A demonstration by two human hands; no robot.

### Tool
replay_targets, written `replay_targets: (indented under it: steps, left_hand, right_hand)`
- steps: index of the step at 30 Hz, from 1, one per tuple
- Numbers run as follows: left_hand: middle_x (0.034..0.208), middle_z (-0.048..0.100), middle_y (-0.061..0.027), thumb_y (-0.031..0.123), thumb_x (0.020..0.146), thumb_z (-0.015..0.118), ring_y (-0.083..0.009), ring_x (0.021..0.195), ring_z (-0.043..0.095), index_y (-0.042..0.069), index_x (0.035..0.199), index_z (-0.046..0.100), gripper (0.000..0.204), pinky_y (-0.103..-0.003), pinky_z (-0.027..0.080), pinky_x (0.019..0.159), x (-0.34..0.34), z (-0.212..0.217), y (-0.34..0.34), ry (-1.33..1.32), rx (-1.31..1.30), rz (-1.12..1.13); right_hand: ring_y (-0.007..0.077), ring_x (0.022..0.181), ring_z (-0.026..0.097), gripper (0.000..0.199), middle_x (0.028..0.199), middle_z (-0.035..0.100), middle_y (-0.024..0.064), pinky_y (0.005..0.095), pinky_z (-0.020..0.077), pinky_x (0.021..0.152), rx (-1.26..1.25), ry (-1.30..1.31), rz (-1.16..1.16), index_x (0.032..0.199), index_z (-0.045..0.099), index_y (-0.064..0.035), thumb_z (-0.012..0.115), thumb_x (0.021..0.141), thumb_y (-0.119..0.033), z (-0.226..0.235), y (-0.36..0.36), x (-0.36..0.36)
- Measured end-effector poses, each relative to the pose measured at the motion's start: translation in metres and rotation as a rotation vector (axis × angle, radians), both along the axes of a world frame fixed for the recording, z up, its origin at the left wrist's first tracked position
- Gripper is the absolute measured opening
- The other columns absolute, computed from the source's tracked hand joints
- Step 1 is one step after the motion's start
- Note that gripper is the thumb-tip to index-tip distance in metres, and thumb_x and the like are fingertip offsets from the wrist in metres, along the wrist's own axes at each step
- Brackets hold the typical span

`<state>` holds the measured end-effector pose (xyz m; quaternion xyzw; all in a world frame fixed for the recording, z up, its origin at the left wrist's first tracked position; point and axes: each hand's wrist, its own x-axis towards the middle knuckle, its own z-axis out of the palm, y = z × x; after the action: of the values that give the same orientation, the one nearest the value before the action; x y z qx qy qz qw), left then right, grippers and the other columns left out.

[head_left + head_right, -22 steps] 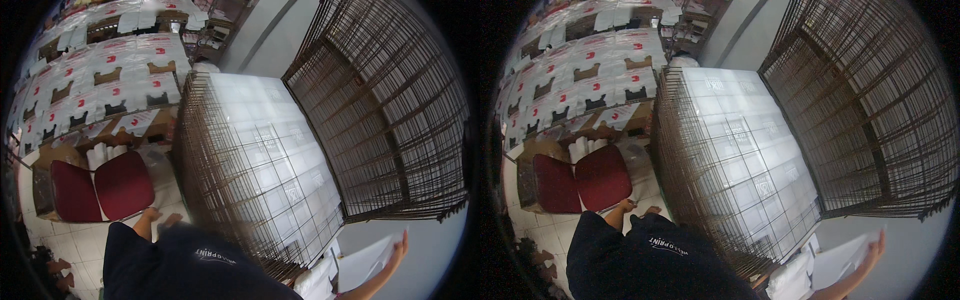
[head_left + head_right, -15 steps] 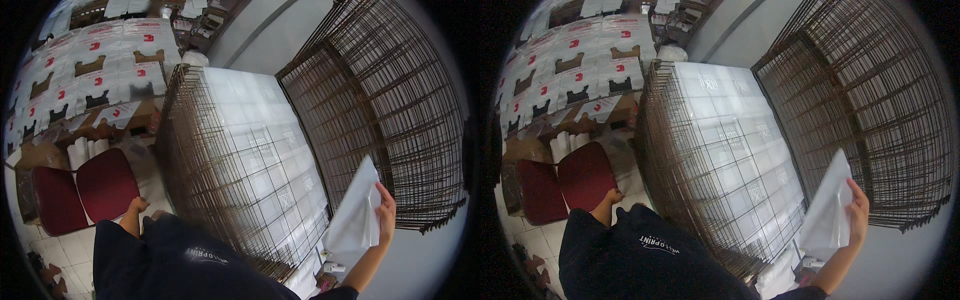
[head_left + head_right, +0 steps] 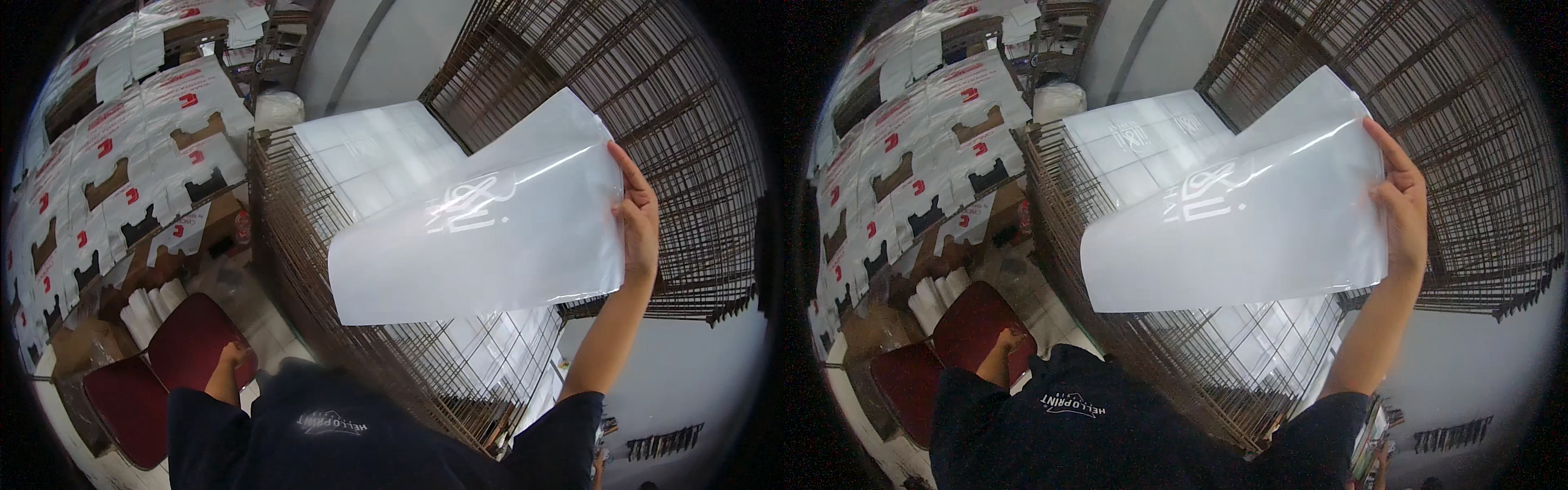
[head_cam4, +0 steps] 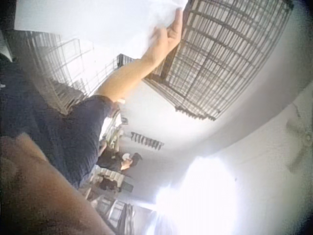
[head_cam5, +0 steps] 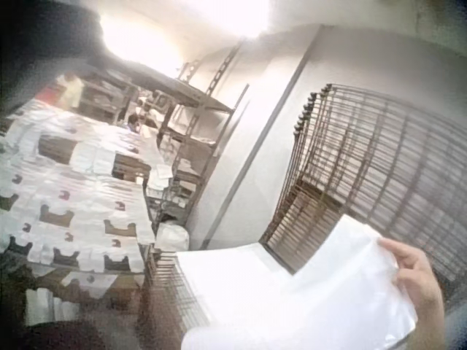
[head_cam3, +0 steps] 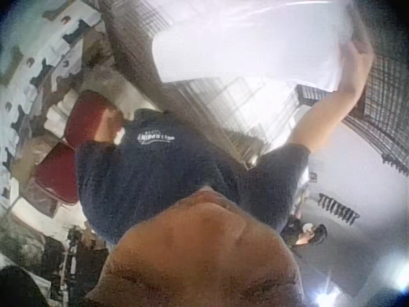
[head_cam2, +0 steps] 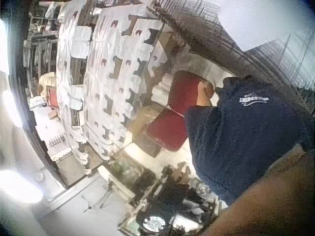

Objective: The person unpacks a large bundle of white plastic bags from a wire rack and places them onto a table. They then repeatedly pick up individual bags, unfold them to display a printed logo, and place them back onto the rack.

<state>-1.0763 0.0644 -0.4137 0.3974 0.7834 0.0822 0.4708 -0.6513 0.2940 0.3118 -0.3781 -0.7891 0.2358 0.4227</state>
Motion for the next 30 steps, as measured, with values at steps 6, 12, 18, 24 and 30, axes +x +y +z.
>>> replay_targets:
  steps: [6,12,18,24,30]
  left_hand:
    - [0.108,0.067,-0.0139,0.037,0.080,0.063,-0.0310,0.093,0.065,0.009,0.108,0.068,0.040,-0.040,0.051,0.077,-0.008,-0.050,-0.003,-0.032,-0.083,-0.019]
    - [0.096,0.068,-0.0163,0.032,0.072,0.066,-0.0320,0.089,0.066,0.008,0.088,0.070,0.030,-0.041,0.053,0.072,0.013,-0.054,-0.001,0.021,0.036,-0.231]
    - [0.100,0.069,-0.0074,0.023,0.078,0.065,-0.0218,0.087,0.066,0.014,0.103,0.071,0.027,-0.035,0.052,0.073,0.002,0.002,0.021,0.039,-0.055,-0.323]
    - [0.099,0.066,-0.0106,0.038,0.079,0.059,-0.0303,0.090,0.063,0.020,0.098,0.069,0.028,-0.039,0.051,0.078,-0.014,-0.069,0.024,0.125,0.257,-0.512]
    - [0.097,0.063,-0.0166,0.038,0.079,0.060,-0.0339,0.095,0.060,0.013,0.101,0.066,0.034,-0.043,0.050,0.083,0.006,-0.022,0.041,0.012,0.137,-0.570]
  right_hand:
    - [0.0162,0.119,0.049,0.079,0.144,0.038,0.0140,0.0248,0.0438,0.092,-0.083,0.331,-0.337,0.136,0.042,0.0043,0.042,0.057,0.002,-0.116,0.040,0.072]
    - [0.0146,0.102,0.055,0.073,0.147,0.033,0.0114,0.0275,0.0449,0.089,-0.386,0.623,-0.432,0.140,0.036,0.0009,0.045,0.068,0.010,-0.311,0.024,0.091]
    - [0.0188,0.109,0.053,0.071,0.145,0.034,0.0124,0.0268,0.0467,0.083,-0.617,0.666,-0.553,0.142,0.032,0.0000,0.048,0.074,0.011,-0.351,-0.010,0.046]
    - [0.0177,0.102,0.056,0.071,0.142,0.037,0.0137,0.0277,0.0486,0.079,-0.560,0.621,-0.574,0.143,0.031,-0.0002,0.048,0.074,0.010,-0.380,-0.013,0.072]
    - [0.0157,0.093,0.057,0.073,0.140,0.040,0.0135,0.0255,0.0479,0.075,-0.625,0.866,-0.406,0.143,0.029,0.0013,0.046,0.072,0.011,-0.339,-0.004,0.067]
